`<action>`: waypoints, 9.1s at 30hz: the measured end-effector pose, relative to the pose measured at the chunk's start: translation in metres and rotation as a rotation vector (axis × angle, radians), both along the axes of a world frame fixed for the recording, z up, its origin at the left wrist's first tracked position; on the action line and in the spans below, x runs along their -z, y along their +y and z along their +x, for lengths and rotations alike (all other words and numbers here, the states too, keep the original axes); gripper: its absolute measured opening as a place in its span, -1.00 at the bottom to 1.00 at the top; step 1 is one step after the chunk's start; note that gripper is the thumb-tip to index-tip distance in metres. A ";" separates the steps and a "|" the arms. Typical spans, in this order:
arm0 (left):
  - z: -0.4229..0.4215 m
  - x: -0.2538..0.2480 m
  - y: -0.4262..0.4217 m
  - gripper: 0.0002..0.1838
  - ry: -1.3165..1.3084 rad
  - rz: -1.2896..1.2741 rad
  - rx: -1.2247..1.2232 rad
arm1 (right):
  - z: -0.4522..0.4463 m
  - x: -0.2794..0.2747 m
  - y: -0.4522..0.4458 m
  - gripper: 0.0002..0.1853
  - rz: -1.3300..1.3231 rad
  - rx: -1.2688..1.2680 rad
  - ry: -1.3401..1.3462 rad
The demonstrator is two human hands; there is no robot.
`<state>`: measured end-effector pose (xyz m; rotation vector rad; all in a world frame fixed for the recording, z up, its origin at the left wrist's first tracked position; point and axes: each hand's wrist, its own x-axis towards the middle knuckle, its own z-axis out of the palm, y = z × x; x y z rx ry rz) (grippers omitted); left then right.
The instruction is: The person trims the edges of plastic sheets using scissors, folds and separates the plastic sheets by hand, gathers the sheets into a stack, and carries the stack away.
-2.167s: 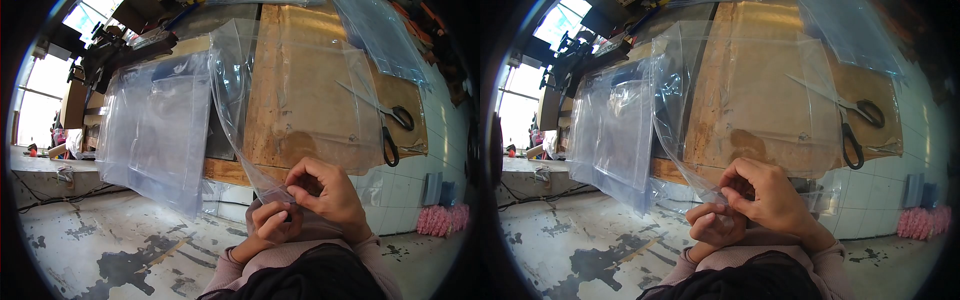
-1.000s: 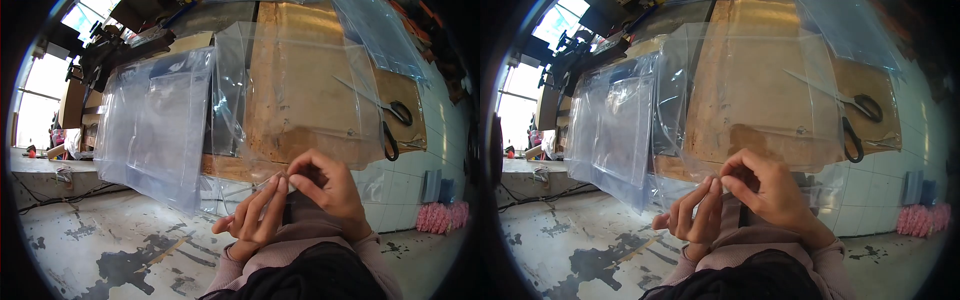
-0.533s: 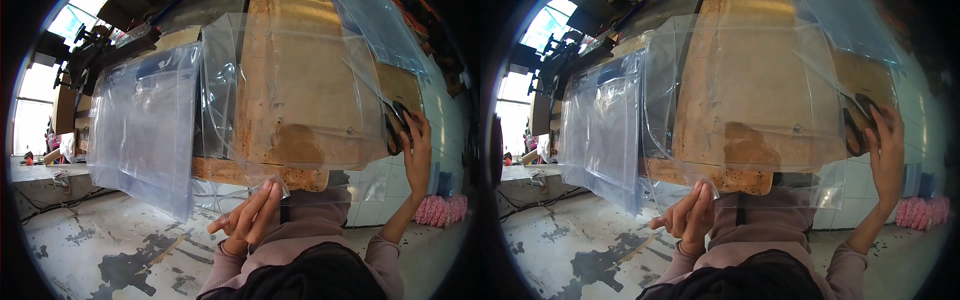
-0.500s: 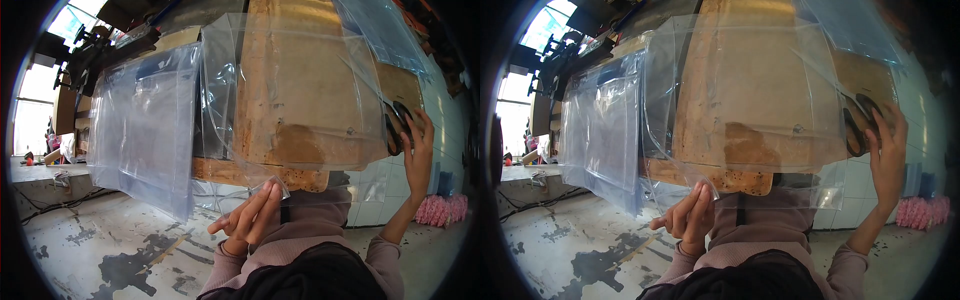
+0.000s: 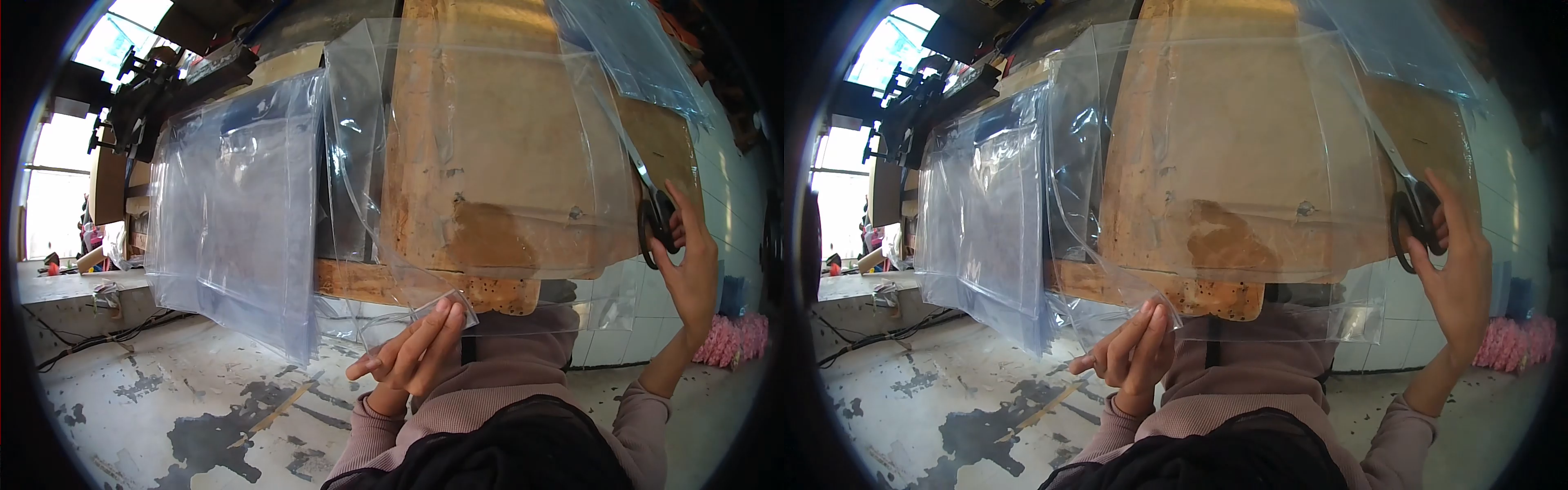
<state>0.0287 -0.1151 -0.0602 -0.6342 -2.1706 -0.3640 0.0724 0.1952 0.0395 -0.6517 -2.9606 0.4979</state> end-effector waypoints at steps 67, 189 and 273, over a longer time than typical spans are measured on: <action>0.000 -0.002 0.002 -0.74 -0.057 -0.028 0.182 | 0.022 0.051 -0.129 -0.28 -1.513 -0.306 -0.278; -0.005 -0.023 0.009 -0.74 -0.241 0.067 0.052 | 0.013 0.057 -0.152 -0.25 -1.429 -0.289 -0.124; -0.012 -0.015 0.000 -0.70 -0.129 0.282 0.165 | 0.051 -0.034 0.112 -0.59 0.085 -0.055 0.146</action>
